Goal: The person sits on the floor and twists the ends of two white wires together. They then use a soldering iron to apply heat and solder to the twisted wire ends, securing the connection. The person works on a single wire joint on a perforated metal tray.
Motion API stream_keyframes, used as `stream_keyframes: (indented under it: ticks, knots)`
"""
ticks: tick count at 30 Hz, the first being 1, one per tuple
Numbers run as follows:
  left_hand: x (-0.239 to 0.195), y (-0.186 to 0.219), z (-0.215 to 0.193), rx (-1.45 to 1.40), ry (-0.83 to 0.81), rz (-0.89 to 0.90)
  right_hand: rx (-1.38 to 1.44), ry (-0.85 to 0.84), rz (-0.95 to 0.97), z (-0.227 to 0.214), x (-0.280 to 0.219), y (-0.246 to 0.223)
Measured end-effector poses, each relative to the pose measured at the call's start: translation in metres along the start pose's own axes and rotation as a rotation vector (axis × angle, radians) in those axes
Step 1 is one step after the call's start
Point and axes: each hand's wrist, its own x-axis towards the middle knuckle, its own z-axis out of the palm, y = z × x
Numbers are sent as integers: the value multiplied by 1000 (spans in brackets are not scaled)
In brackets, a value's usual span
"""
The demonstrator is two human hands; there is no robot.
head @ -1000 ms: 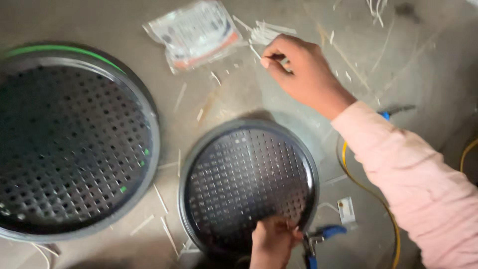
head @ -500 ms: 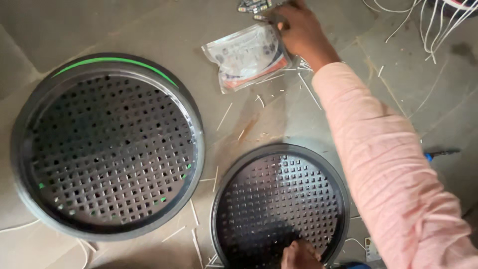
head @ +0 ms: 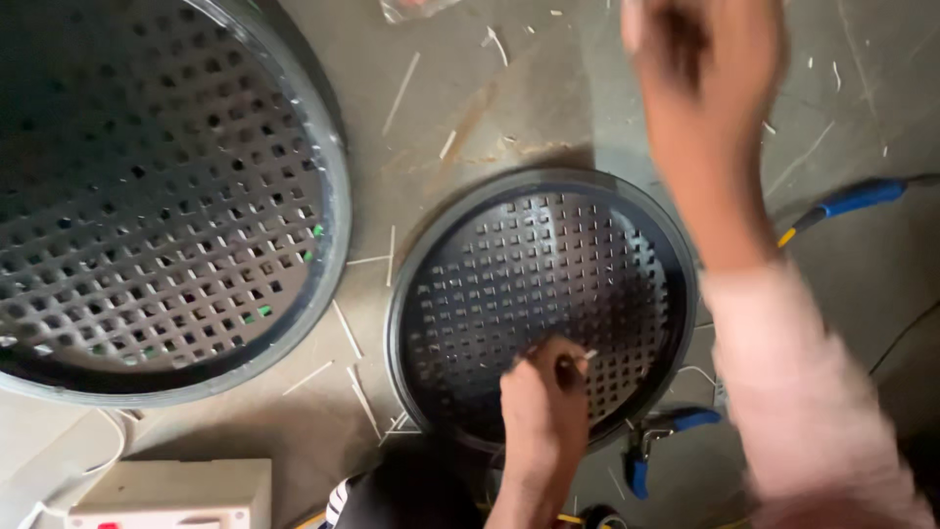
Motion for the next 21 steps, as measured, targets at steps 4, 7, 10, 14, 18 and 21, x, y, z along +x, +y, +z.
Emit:
stream_keyframes:
  ticks: [4,7,10,14,18,21]
  knots:
    - [-6,14,-11,57,77,74,-83,-99,163,-30,-130,-17]
    - [-9,9,-7,70,55,77,-213,-168,176,-52,-203,3]
    - [-19,-1,-4,-46,13,83,-231,-208,309,-69,-249,12]
    - [-15,-7,-3,-52,-12,136,-187,-211,257,-75,-267,6]
    - [-16,-12,-1,-131,-84,66,-189,-167,117,-76,-273,-8]
    - [-16,-23,-1,-98,-97,242,-149,-70,29,-79,-280,-22]
